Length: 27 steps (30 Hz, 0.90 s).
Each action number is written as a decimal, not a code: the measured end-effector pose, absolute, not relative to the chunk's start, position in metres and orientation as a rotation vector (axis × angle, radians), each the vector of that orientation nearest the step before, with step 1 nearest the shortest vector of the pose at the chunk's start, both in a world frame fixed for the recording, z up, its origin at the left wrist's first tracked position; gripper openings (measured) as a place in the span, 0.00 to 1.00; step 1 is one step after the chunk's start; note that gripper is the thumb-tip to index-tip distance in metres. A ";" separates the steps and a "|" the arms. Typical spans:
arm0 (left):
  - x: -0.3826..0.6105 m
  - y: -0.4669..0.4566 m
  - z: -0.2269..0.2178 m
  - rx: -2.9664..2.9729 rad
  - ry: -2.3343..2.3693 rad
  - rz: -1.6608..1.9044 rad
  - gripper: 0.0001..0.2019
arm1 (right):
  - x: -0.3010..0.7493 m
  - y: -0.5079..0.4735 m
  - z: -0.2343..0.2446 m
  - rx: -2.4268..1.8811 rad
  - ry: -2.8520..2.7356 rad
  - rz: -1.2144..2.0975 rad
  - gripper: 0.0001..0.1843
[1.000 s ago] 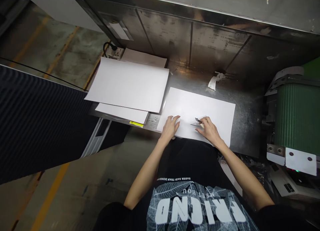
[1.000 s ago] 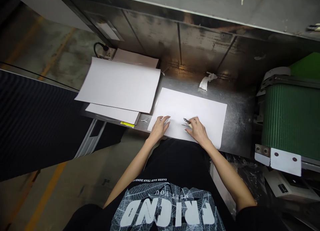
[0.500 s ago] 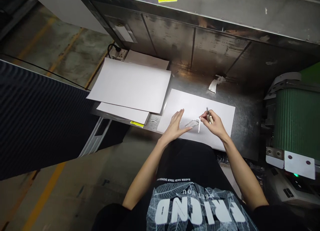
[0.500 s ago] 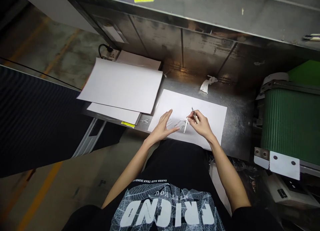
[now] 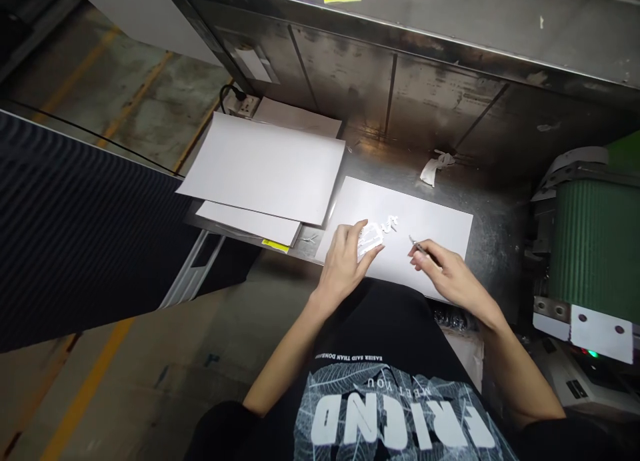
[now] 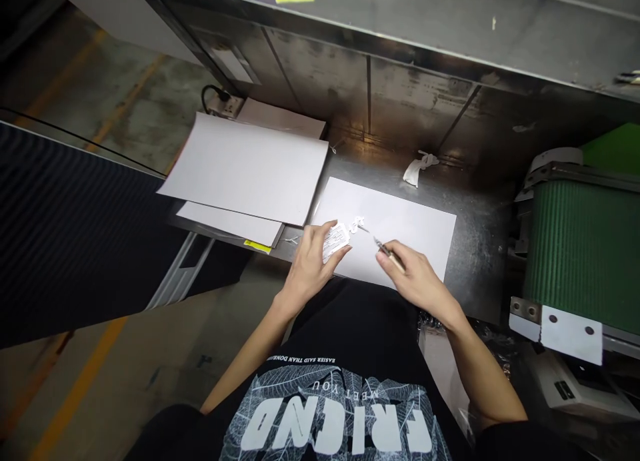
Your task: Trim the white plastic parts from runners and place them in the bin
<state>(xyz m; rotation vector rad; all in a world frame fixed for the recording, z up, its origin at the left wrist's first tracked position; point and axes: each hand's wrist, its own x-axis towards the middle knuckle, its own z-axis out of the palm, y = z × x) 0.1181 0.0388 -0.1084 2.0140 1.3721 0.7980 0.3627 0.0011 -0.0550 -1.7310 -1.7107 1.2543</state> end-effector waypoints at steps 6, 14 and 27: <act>0.121 0.036 -0.087 2.232 1.346 0.990 0.27 | 0.340 0.000 -0.047 -1.710 -1.707 1.376 0.24; 0.122 0.030 -0.079 2.289 1.331 1.001 0.26 | 0.335 0.004 -0.038 -1.677 -1.655 1.439 0.26; 0.127 0.028 -0.082 2.281 1.226 1.027 0.28 | 0.339 0.002 -0.043 -1.770 -1.660 1.323 0.25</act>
